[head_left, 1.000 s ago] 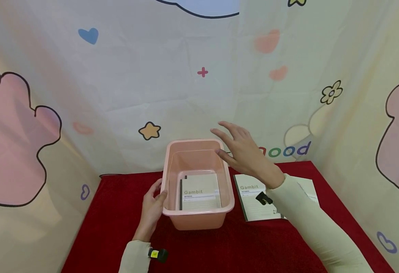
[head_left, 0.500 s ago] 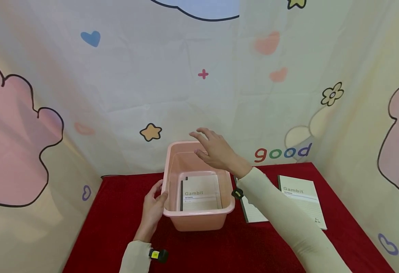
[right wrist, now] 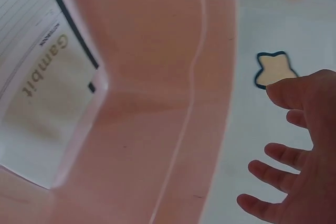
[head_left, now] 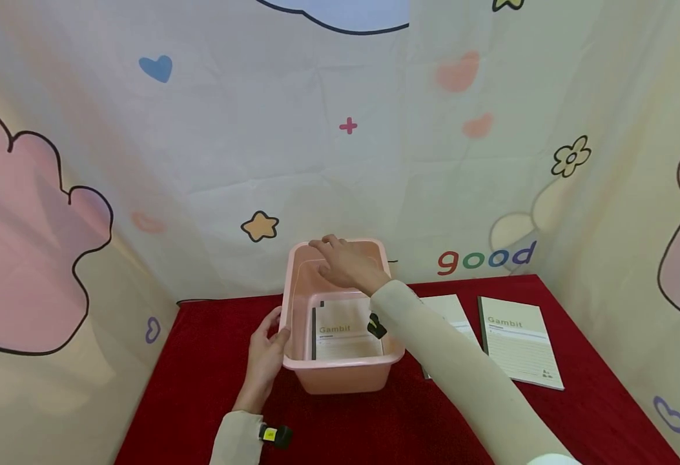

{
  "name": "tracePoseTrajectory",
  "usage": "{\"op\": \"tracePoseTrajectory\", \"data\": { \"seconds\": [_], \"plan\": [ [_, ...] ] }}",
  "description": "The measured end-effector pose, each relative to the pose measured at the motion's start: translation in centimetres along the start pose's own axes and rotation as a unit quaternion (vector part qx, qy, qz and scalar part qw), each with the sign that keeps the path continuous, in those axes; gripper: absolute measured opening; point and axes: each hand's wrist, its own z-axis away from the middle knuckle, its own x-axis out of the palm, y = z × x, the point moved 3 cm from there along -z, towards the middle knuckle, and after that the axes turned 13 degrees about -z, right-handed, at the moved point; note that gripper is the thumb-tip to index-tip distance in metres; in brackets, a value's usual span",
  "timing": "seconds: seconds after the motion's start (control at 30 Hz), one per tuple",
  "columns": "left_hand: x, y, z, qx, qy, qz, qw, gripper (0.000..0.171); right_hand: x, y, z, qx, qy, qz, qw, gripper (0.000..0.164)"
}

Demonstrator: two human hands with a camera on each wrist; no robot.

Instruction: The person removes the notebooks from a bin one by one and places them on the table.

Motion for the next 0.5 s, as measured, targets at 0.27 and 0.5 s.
{"op": "tracePoseTrajectory", "data": {
  "seconds": [0.27, 0.5],
  "plan": [
    [0.1, 0.1, 0.1, -0.004, 0.004, 0.001, 1.0, 0.048, 2.8, 1.6, -1.5, 0.02, -0.074, 0.044, 0.996, 0.054],
    [0.1, 0.2, 0.1, -0.011, 0.0, 0.007, 0.9999, 0.049, 5.7, 3.5, -1.6, 0.132, -0.088, -0.029, 0.987, 0.042]
  ]
}}
